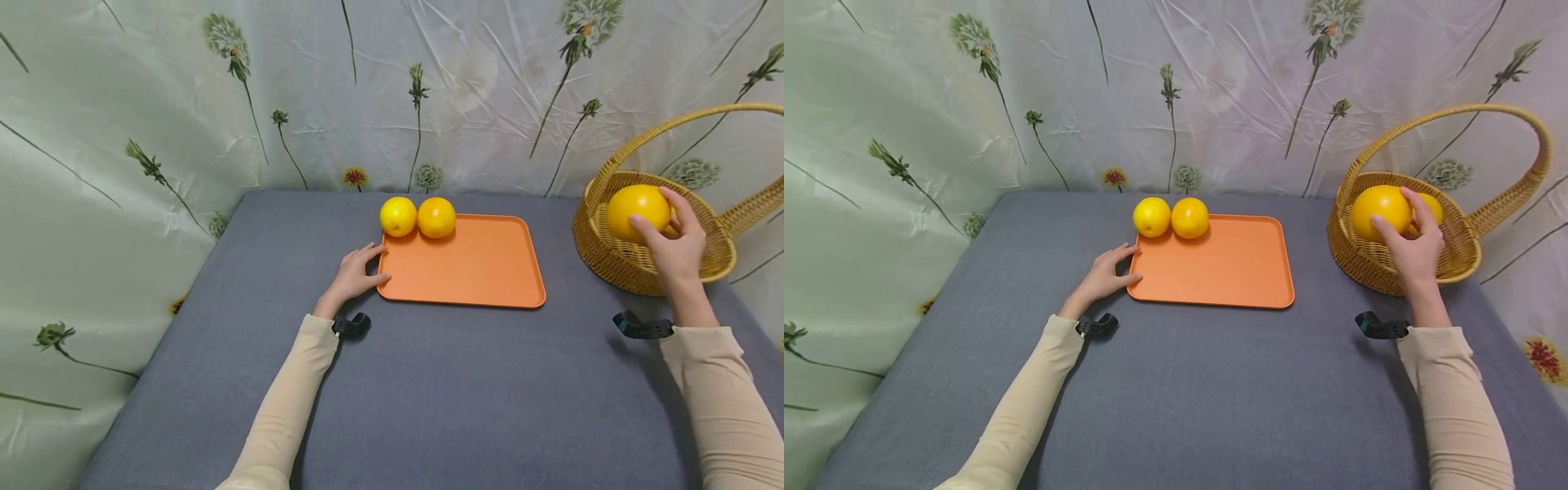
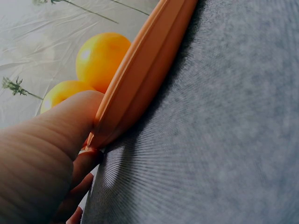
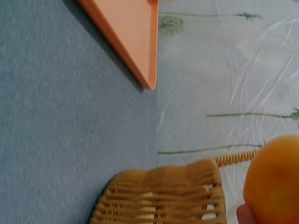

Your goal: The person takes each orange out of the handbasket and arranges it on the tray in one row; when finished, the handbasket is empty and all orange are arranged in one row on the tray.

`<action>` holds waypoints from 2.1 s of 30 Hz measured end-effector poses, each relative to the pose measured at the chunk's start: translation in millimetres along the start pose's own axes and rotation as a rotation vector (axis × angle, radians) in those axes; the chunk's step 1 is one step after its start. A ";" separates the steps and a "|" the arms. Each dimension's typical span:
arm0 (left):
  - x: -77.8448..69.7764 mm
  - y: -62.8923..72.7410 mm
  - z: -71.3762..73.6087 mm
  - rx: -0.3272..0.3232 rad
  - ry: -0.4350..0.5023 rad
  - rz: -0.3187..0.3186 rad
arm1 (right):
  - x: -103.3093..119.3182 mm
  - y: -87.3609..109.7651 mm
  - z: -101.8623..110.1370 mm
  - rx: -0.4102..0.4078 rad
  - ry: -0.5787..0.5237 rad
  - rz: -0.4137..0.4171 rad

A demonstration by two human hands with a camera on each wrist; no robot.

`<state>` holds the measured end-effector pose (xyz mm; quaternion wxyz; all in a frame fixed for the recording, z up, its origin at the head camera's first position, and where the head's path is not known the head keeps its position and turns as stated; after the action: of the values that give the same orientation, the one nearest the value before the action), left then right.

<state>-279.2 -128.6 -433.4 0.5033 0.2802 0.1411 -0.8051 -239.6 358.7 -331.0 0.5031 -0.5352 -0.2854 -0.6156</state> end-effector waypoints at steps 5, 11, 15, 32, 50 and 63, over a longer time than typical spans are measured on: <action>-0.2 -0.4 -0.2 -0.005 0.004 -0.003 | 2.6 2.3 -7.9 -0.026 -0.141 0.086; 0.7 -0.6 -0.8 -0.004 0.010 0.001 | 6.3 6.0 -18.8 -0.009 -0.287 0.124; 1.2 -1.5 -0.2 0.000 0.012 0.004 | 8.2 7.1 -25.4 -0.002 -0.400 0.169; -1.3 -2.0 0.5 0.004 0.000 0.008 | 13.6 14.5 -61.0 0.079 -0.433 0.174; 0.1 -0.9 -0.2 0.003 0.009 0.012 | 8.2 7.7 -103.3 0.330 -0.464 0.067; -0.2 -2.2 0.0 0.003 0.008 0.012 | -2.5 -3.9 -132.8 0.475 -0.289 -0.070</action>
<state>-281.1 -127.5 -433.4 0.5070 0.2852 0.1401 -0.8013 -292.8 242.5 -367.7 0.5468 -0.4744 -0.5086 -0.4661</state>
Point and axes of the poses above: each hand's wrist, its own y-axis away from the middle knuckle, its own z-axis out of the back of the hand, x = y × z, the point moved 3 cm from there along -y, towards the middle knuckle, and after that the axes turned 10 degrees about x, right-handed, at the moved point
